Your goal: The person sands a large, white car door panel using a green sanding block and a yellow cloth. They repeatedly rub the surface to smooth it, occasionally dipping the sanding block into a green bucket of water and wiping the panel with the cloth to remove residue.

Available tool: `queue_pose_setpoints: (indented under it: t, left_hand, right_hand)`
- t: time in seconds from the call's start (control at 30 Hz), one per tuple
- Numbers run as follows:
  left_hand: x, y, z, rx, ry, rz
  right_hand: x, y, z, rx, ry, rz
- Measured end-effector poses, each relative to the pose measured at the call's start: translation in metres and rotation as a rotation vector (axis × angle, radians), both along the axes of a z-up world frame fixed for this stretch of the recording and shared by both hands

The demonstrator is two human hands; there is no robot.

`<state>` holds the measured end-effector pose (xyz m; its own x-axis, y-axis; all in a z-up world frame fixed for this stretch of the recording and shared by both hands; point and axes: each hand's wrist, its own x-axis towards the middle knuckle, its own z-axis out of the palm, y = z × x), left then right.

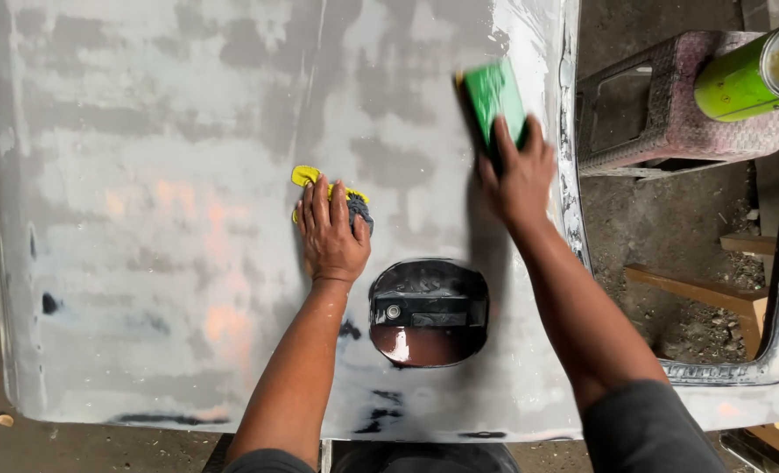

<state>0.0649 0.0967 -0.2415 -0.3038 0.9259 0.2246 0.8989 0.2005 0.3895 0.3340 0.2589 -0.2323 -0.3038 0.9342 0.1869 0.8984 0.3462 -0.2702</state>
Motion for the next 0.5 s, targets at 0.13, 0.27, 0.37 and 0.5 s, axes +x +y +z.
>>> queue_pose_setpoints:
  t: [0.13, 0.27, 0.37, 0.5]
  left_hand:
    - [0.002, 0.001, 0.004, 0.002, -0.016, 0.006]
    - [0.003, 0.0, 0.01, 0.009, -0.005, 0.09]
    - [0.002, -0.001, 0.012, 0.028, -0.008, 0.121]
    - [0.002, 0.001, 0.011, 0.063, -0.024, 0.102]
  right_hand:
    - [-0.064, 0.006, 0.022, -0.069, 0.047, -0.045]
    - [-0.076, -0.087, 0.051, -0.14, 0.036, 0.352]
    - [-0.037, -0.093, 0.024, -0.103, 0.048, 0.419]
    - [0.004, 0.001, 0.002, -0.087, -0.031, -0.074]
